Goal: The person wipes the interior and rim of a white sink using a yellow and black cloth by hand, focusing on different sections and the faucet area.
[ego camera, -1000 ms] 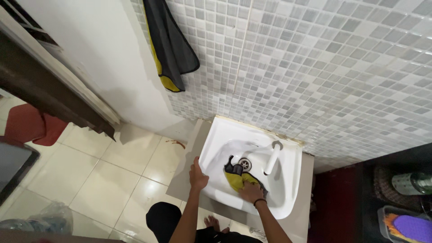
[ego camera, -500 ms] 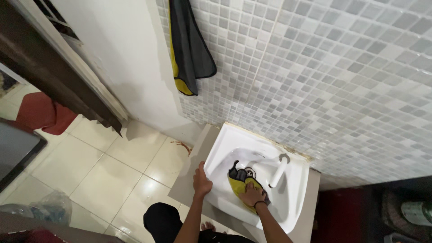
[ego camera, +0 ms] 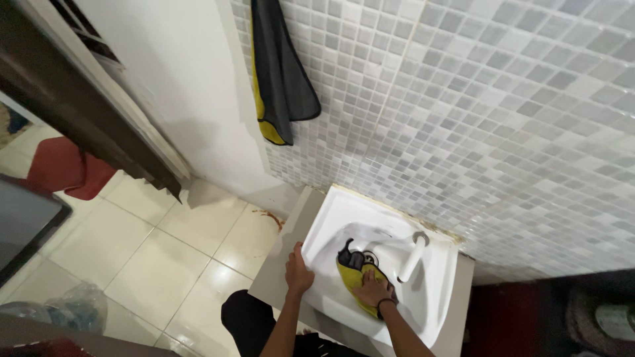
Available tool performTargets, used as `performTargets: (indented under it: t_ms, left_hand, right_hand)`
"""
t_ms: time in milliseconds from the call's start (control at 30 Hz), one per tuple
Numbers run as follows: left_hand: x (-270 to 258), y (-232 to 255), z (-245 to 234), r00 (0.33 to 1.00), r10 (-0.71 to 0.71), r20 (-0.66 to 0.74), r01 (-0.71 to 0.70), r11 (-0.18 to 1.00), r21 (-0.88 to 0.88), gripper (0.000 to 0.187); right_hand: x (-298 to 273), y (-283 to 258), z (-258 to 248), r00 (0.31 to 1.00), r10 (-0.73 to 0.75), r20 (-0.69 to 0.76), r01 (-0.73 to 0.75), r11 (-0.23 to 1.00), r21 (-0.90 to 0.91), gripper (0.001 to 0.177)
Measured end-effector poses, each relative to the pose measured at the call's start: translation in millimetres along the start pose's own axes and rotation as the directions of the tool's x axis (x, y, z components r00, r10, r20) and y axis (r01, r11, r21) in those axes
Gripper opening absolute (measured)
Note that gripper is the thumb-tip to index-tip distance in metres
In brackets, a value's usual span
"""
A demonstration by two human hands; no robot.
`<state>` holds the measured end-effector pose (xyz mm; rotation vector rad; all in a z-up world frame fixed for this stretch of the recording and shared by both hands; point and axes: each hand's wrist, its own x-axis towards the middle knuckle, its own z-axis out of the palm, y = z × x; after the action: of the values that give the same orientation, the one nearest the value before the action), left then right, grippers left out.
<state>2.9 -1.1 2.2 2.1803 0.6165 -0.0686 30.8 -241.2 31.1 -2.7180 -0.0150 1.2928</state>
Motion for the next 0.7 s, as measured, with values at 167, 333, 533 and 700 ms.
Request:
performTargets:
  t_ms: [167, 333, 533, 700]
  left_hand:
    - [0.0, -3.5, 0.3, 1.0, 0.009, 0.002, -0.008, 0.999, -0.034, 0.095]
    - [-3.0, -3.6, -6.3, 0.999, 0.045, 0.002, -0.045, 0.998, -0.04, 0.098]
    - [-15.2, 2.3, -10.0, 0.997, 0.067, -0.032, -0.067, 0.998, 0.0, 0.097]
    - [-22.1, 12.2, -11.3, 0.985, 0.14, -0.1, -0.129, 0.986, 0.11, 0.094]
  right_hand:
    - [-3.7, 0.2, 11.5, 0.999, 0.006, -0.054, -0.006, 1.0, 0.007, 0.1]
    - [-10.8, 4.2, 13.1, 0.999, -0.02, -0.042, 0.022, 0.999, 0.034, 0.099]
    - [-18.4, 14.3, 29.8, 0.999, -0.004, -0.035, 0.008, 0.995, 0.098, 0.087]
    - [-9.1, 6.7, 18.5, 0.999, 0.029, 0.025, -0.031, 0.995, 0.094, 0.101]
